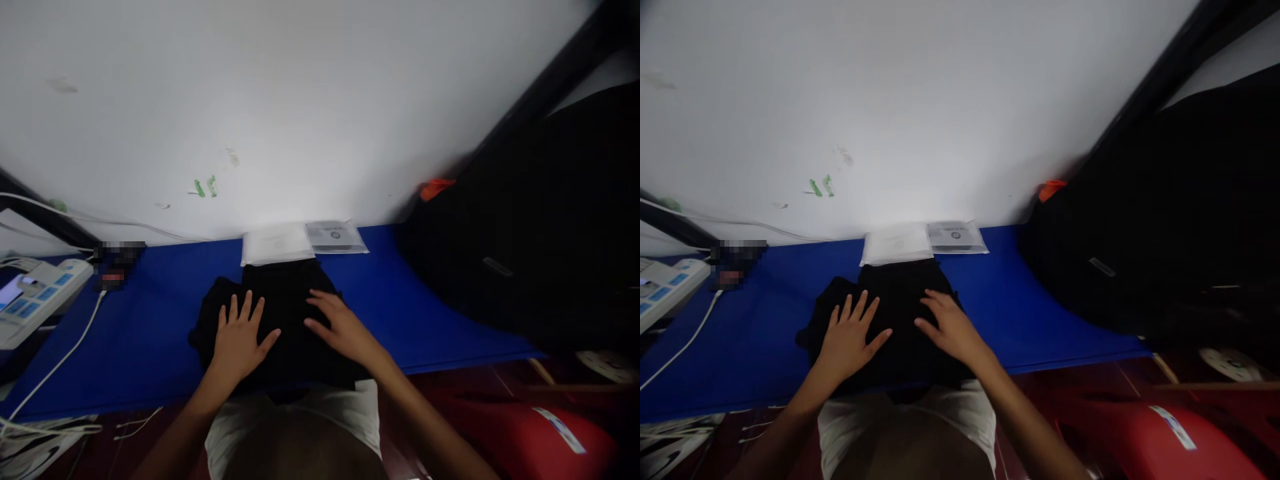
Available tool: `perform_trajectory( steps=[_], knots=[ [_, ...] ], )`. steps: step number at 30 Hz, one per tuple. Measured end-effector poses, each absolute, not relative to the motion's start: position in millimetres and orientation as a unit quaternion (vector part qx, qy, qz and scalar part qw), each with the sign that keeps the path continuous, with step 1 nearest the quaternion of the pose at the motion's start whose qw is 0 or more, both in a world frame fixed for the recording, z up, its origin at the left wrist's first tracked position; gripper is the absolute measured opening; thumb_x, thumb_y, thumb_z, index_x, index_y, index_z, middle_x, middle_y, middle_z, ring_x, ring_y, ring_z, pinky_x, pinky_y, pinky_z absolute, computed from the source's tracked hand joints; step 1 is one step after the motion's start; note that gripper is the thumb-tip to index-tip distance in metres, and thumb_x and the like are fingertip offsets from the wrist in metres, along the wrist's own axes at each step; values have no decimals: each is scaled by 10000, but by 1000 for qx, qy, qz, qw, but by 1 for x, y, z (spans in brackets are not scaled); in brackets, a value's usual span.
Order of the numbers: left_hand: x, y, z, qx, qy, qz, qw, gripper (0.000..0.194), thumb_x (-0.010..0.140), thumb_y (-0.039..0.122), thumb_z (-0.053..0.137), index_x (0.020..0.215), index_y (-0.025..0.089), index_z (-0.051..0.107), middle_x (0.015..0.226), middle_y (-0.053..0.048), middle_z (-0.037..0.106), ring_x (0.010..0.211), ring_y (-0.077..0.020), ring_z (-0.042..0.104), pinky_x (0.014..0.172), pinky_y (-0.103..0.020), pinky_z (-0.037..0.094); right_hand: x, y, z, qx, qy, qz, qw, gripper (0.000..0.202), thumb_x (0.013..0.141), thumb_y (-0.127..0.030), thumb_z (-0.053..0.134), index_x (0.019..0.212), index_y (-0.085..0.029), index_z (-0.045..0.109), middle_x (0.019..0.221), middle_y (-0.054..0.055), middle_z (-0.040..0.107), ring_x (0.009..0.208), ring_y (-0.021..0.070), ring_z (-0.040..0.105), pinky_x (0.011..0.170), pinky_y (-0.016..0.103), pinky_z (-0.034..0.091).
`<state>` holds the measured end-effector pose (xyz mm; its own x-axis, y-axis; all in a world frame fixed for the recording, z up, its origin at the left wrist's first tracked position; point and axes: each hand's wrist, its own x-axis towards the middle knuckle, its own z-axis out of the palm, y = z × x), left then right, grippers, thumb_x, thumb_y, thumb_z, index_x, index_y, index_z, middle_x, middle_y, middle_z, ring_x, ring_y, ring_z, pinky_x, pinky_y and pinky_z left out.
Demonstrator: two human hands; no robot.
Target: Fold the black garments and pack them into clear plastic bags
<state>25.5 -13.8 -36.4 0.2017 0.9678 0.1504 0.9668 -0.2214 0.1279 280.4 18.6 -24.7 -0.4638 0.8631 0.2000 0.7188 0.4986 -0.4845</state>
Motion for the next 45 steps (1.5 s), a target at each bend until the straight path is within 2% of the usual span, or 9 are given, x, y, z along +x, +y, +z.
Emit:
perform_trajectory(
  steps=[4,9,14,19,25,32,38,41,45],
  knots=[
    [4,-31,-30,752,652,96,-4,727,880,658,473,1430,182,461,1463,-187,481,1364,-412,415,1081,-605,327,313,71,-7,-552,-793,10,257,435,963,-328,429,1341,-137,526,1439,179,486,1351,302,433,1102,513,386],
    [-34,-39,1,693,713,104,33,728,903,626,462,1413,106,438,1204,-188,679,1132,-344,629,1062,-575,364,342,130,-17,-618,-772,-76,127,641,838,-181,494,1444,-21,362,1515,262,358,1427,371,299,1097,535,355],
    [-34,-35,28,650,731,197,60,574,921,579,473,1324,173,514,988,-86,744,949,-295,694,936,-497,490,344,155,-38,-625,-776,-66,61,676,789,-119,481,1455,-80,367,1488,224,424,1333,349,431,1053,493,401],
    [11,-23,10,779,570,254,63,493,936,483,503,1325,181,525,1306,-130,618,1223,-273,575,1031,-443,462,335,174,-33,-611,-784,-89,63,635,802,-121,493,1430,-88,401,1467,197,449,1268,328,468,1001,425,429],
    [29,-14,-33,804,575,136,63,785,880,631,521,1486,163,349,1572,-187,300,1460,-368,256,1118,-580,323,333,197,-23,-611,-783,-100,54,547,809,-81,471,1354,-118,483,1346,189,555,1128,315,537,902,407,439],
    [27,-18,-41,798,589,122,41,746,917,635,443,1490,165,356,1579,-142,306,1466,-330,258,1152,-547,285,332,188,-17,-621,-773,-110,70,521,814,-97,474,1334,-91,498,1271,190,614,1083,328,548,862,413,428],
    [26,-16,-42,797,584,145,43,706,907,603,493,1462,178,395,1559,-154,345,1451,-346,282,1129,-574,300,299,131,18,-580,-782,-139,178,516,862,-107,442,1375,-123,489,1352,148,587,1126,323,540,905,409,417],
    [27,-19,-41,791,569,221,34,573,915,507,536,1373,168,480,1474,-167,458,1379,-333,402,1090,-547,370,270,93,30,-520,-827,-116,181,508,889,-119,434,1392,-169,484,1400,123,558,1137,298,545,899,387,428],
    [31,-31,-31,763,518,387,-27,169,924,289,558,1048,193,623,1016,-104,670,1029,-238,627,915,-418,506,234,50,23,-450,-881,-70,125,450,924,-126,420,1360,-174,518,1343,136,601,1082,288,583,835,379,465]
  ],
)
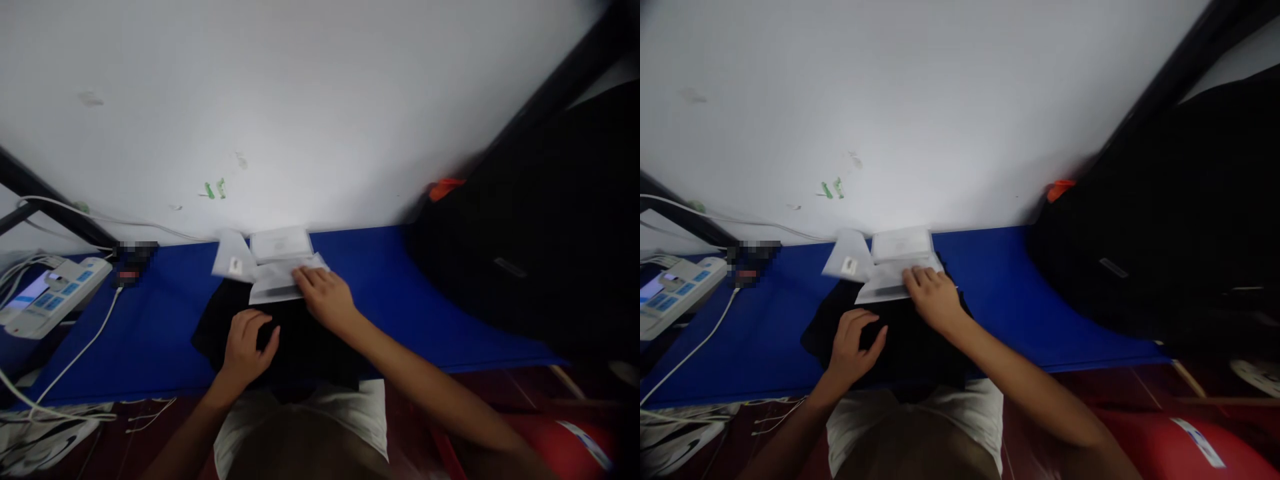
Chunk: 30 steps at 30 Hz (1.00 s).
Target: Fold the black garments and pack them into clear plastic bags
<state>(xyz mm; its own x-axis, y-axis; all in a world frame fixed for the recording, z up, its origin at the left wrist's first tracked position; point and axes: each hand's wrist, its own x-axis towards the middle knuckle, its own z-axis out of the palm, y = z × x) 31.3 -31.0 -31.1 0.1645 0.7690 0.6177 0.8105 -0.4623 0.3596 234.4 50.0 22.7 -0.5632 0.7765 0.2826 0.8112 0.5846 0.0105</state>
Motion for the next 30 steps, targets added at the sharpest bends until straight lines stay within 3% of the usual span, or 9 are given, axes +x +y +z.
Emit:
perform_trajectory(
  steps=[2,7,12,19,23,30],
  knots=[
    [35,-34,-24,-768,-496,-401,66,75,913,242,581,949,212,639,907,-70,668,937,-219,637,878,-398,505,224,37,14,-422,-900,-49,94,438,928,-117,425,1352,-157,526,1300,155,625,1034,282,607,815,378,483],
    [39,-22,-11,-821,-484,-294,77,177,921,210,556,1059,227,667,1090,-88,675,1053,-262,600,949,-453,444,228,24,-3,-365,-925,-32,103,425,939,-115,423,1354,-101,517,1299,191,613,1075,286,608,898,417,487],
    [36,-11,-10,-845,-456,-274,46,186,942,153,501,916,210,677,1006,-65,696,990,-237,606,874,-406,462,262,27,-11,-334,-928,-24,161,400,905,-92,453,1290,-82,560,1228,186,643,1074,280,599,934,433,471],
    [35,-9,-12,-828,-450,-331,58,127,925,159,540,867,184,650,956,-71,687,942,-232,608,819,-386,473,294,23,-19,-344,-902,-37,258,213,955,-148,442,1024,-135,643,962,135,689,833,225,615,734,364,524],
    [44,-7,-9,-834,-414,-361,57,47,900,192,607,925,176,643,928,-69,677,910,-228,615,815,-385,481,285,16,-19,-275,-894,11,353,219,948,-80,438,1074,-143,605,942,118,672,858,199,624,709,306,555],
    [67,-10,-4,-859,-320,-395,54,141,904,209,636,1040,171,631,905,-51,692,834,-186,628,778,-346,494,269,4,-17,-214,-869,100,434,245,933,-70,482,1144,-168,558,1006,118,671,929,190,643,780,324,580]
  ],
)
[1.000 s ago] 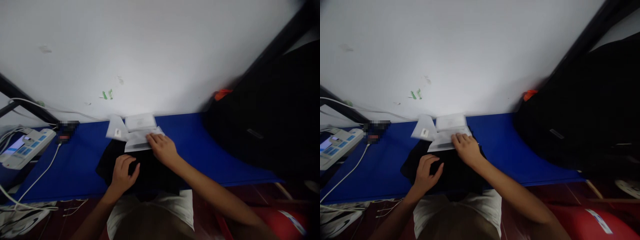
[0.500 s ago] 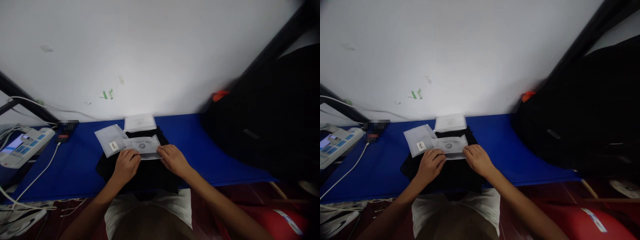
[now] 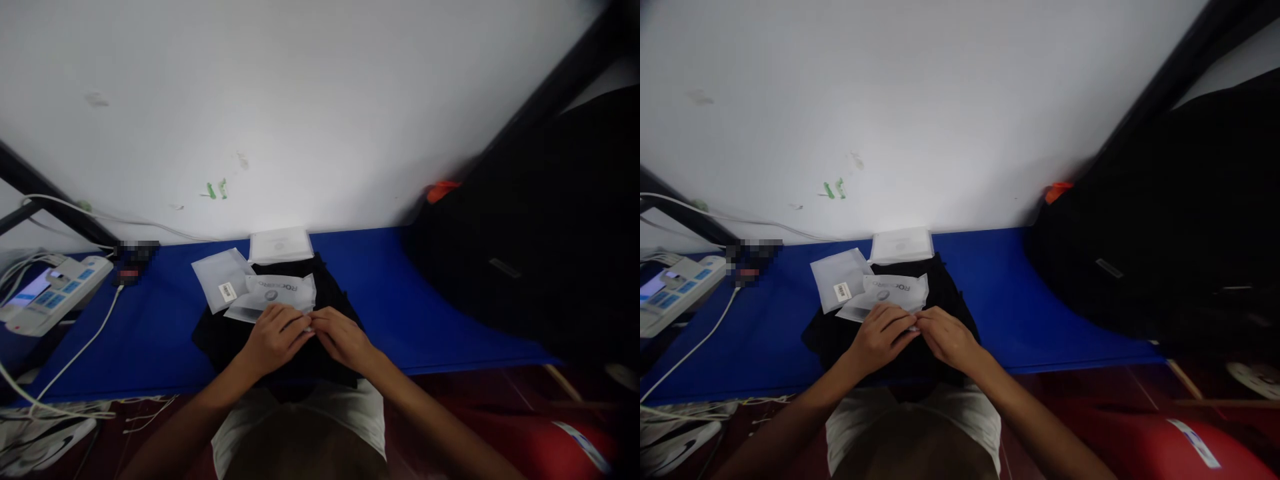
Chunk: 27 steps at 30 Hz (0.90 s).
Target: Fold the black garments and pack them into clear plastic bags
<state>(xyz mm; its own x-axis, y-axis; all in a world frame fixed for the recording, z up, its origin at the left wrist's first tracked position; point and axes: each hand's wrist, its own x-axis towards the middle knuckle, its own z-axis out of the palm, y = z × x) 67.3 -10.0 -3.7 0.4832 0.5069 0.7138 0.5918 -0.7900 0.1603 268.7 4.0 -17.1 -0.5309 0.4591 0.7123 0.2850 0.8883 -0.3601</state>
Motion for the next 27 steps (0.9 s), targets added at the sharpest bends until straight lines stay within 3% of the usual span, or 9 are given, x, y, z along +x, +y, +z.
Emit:
perform_trajectory(
  steps=[7,19,27],
  knots=[
    [73,-13,-6,-850,-301,-423,93,91,880,98,626,942,164,634,806,-20,702,743,-165,626,692,-320,456,267,3,-21,-212,-870,115,430,286,929,-42,427,1145,-182,551,998,106,678,919,189,643,759,324,579],
    [27,-2,0,-832,-345,-405,157,138,880,99,601,961,191,666,811,-30,719,791,-193,620,707,-330,443,277,20,-12,-279,-846,86,447,231,932,-55,433,1045,-227,539,850,38,642,749,167,611,654,285,526],
    [-2,7,-10,-824,-381,-379,180,132,882,102,598,948,198,660,833,-43,720,811,-207,618,717,-345,445,295,27,-4,-331,-811,51,481,208,935,-64,447,993,-236,550,839,27,642,734,164,630,666,289,523]
  ],
)
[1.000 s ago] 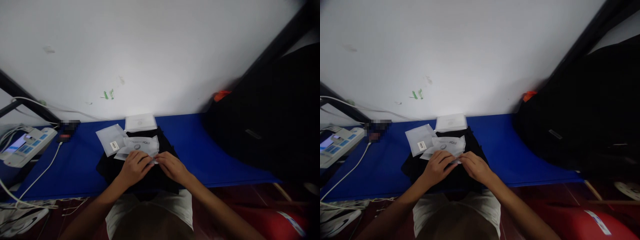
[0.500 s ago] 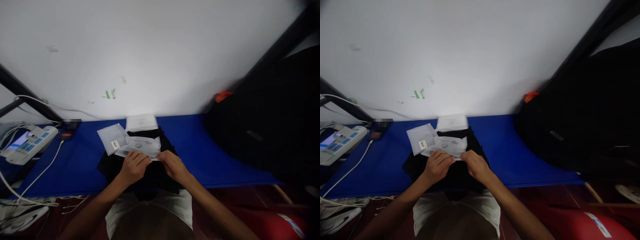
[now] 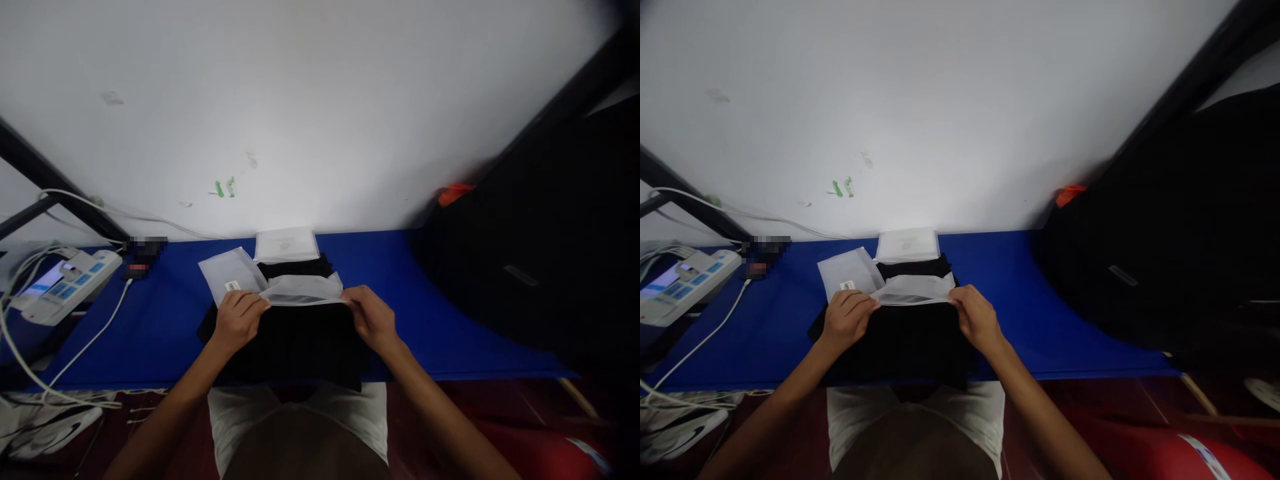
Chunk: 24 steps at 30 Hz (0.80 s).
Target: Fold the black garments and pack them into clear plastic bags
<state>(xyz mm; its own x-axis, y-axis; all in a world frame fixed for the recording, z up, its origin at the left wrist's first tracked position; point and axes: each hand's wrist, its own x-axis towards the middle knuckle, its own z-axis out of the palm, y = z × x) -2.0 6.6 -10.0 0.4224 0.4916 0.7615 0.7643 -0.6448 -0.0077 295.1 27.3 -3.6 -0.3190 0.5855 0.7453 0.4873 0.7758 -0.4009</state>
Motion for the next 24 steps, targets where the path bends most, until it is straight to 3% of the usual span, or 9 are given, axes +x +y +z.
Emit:
perform_trajectory(
  steps=[5,8,12,18,21,24],
  knots=[
    [-16,3,-15,-821,-412,-365,153,107,891,119,594,942,195,650,834,-41,708,784,-198,623,731,-351,466,307,31,-7,-348,-787,47,508,188,929,-83,478,988,-233,575,842,25,650,735,167,637,680,293,524],
    [-14,-1,-15,-828,-423,-363,66,77,916,182,581,964,195,639,907,-56,693,839,-193,641,761,-337,504,308,30,-11,-350,-783,66,509,181,922,-83,503,999,-227,580,856,33,652,772,173,640,701,300,529],
    [-2,-5,-16,-832,-439,-337,-45,180,925,319,596,1057,197,604,1013,-71,673,863,-182,659,737,-304,543,312,26,-14,-314,-828,99,454,196,909,-78,486,1000,-219,586,983,76,677,897,206,649,762,356,543],
    [15,-3,-18,-843,-431,-321,8,106,944,206,527,907,184,624,865,-43,679,752,-159,653,660,-267,517,300,3,-8,-301,-849,61,429,289,884,-46,424,1066,-197,591,1040,114,690,945,224,653,785,406,566],
    [21,0,-15,-813,-450,-367,47,81,935,203,555,903,182,627,847,-40,684,772,-164,661,691,-268,522,273,-9,-7,-223,-909,80,343,381,869,-21,411,1187,-163,563,1168,128,678,1102,210,631,888,366,567],
    [25,2,-14,-792,-459,-394,75,74,932,203,567,912,180,635,858,-46,689,797,-172,664,722,-277,531,245,-7,-10,-227,-943,50,240,545,814,22,415,1344,-92,476,1362,183,567,1276,247,532,1011,389,510]
  ],
)
